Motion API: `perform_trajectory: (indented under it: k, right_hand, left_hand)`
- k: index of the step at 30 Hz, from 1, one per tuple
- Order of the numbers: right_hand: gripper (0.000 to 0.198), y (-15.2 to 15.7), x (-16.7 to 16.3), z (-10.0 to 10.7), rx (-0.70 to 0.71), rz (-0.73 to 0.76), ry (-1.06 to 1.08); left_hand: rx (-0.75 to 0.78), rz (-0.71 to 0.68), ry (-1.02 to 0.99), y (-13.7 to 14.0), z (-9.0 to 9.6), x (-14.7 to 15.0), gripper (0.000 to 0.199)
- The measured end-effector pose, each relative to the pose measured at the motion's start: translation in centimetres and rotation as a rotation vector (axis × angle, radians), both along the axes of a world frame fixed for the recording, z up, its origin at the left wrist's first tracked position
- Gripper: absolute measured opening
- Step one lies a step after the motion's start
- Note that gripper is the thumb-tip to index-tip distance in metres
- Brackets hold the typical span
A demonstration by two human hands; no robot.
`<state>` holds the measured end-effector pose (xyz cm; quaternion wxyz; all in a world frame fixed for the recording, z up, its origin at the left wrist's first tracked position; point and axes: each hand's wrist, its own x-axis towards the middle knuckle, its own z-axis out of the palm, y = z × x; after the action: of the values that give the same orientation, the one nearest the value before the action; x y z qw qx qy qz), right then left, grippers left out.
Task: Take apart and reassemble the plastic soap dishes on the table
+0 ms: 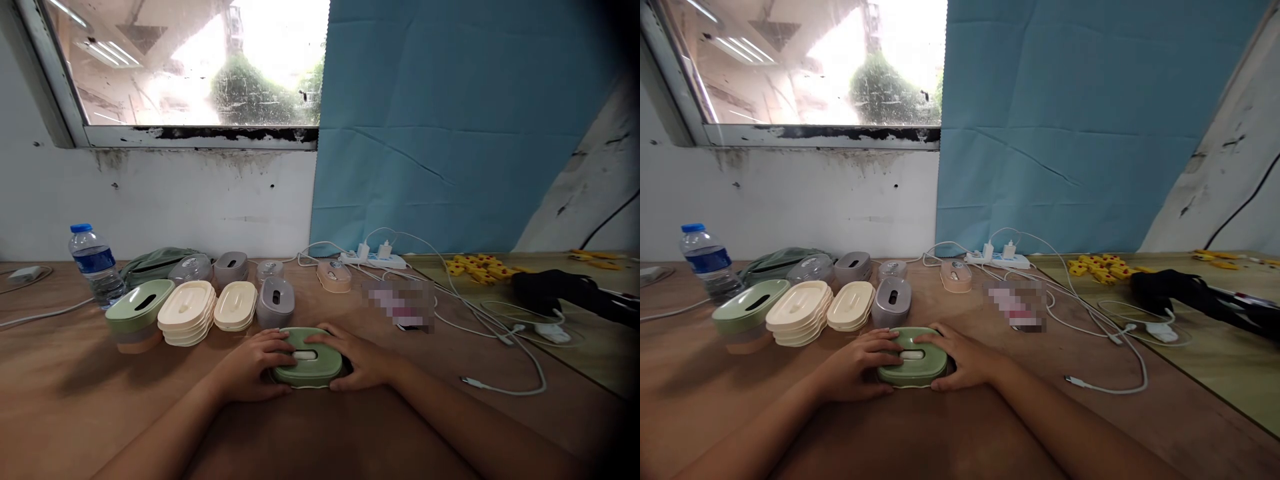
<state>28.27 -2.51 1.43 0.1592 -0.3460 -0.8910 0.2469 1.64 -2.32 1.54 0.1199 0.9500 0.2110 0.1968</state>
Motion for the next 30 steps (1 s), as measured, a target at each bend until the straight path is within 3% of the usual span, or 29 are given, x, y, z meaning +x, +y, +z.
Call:
perform_trajectory:
  k: [8,12,16,19,21,25,30]
  right_hand:
    - [0.082,0.0,0.0,0.4,-0.007,0.028,-0.012]
    - [0.073,0.7,0.2,-0.5,-0.006,0.055,0.185]
    - [0.047,2.6,0.2,-1.7,0.073,-0.241,0.365]
    - [0.036,5.3,-0.7,-1.0,0.181,-0.499,0.268]
    - [0.035,7.9,-2.3,0.3,0.193,-0.574,0.190]
    - [0.048,13.9,-7.8,3.9,0.118,-0.693,0.021]
    - [0.085,20.3,-15.2,6.4,-0.029,-0.869,-0.184]
  left_hand:
    - [-0.100,0.016,-0.082,0.0,0.0,0.1,0.036]
    - [-0.090,0.026,-0.092,0.2,-0.2,0.1,0.033]
    - [-0.110,0.095,-0.129,0.2,-0.7,0.2,0.033]
    - [-0.165,0.160,-0.168,-0.1,-1.0,0.5,0.033]
    - [-0.218,0.187,-0.177,-0.2,-1.1,0.7,0.035]
    - [-0.312,0.189,-0.201,-0.1,-1.2,0.8,0.038]
    - [-0.375,0.198,-0.232,0.6,-2.0,0.8,0.044]
